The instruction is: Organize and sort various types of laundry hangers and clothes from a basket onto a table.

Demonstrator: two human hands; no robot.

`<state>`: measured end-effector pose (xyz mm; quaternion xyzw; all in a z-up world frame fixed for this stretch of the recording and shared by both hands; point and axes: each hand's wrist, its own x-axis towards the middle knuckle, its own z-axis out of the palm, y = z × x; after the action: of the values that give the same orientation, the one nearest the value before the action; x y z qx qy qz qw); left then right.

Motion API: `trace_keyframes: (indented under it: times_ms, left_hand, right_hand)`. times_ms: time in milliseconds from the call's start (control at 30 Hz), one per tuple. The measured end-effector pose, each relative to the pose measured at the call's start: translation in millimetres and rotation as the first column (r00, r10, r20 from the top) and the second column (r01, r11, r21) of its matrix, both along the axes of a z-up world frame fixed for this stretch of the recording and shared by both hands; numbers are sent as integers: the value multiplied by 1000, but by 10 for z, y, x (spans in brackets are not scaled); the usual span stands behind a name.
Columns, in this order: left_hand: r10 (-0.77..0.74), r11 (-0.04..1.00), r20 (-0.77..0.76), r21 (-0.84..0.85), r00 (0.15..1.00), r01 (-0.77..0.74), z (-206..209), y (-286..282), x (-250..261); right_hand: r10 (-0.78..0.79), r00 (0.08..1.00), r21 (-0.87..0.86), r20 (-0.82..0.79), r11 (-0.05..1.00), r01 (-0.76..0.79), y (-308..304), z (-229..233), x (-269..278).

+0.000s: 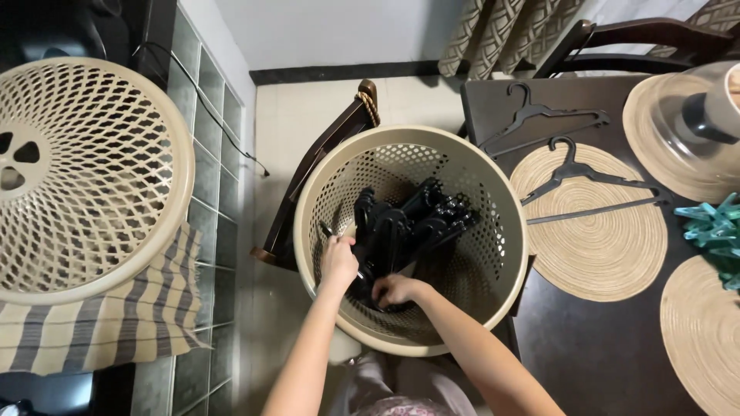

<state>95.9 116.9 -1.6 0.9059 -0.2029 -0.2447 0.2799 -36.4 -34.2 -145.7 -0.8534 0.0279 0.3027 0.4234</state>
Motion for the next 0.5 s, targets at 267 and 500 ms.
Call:
trace_keyframes:
  times_ms: [267,500]
  left_hand:
    - [-45,999,94,30,995,42,272,36,-188]
    - [-124,952,238,-244,963,183,1015,-5,-658]
  right_hand:
    - [-342,940,275,18,905,324,-32,494,8]
    - [-865,498,777,-67,268,570,-506,2744,-507]
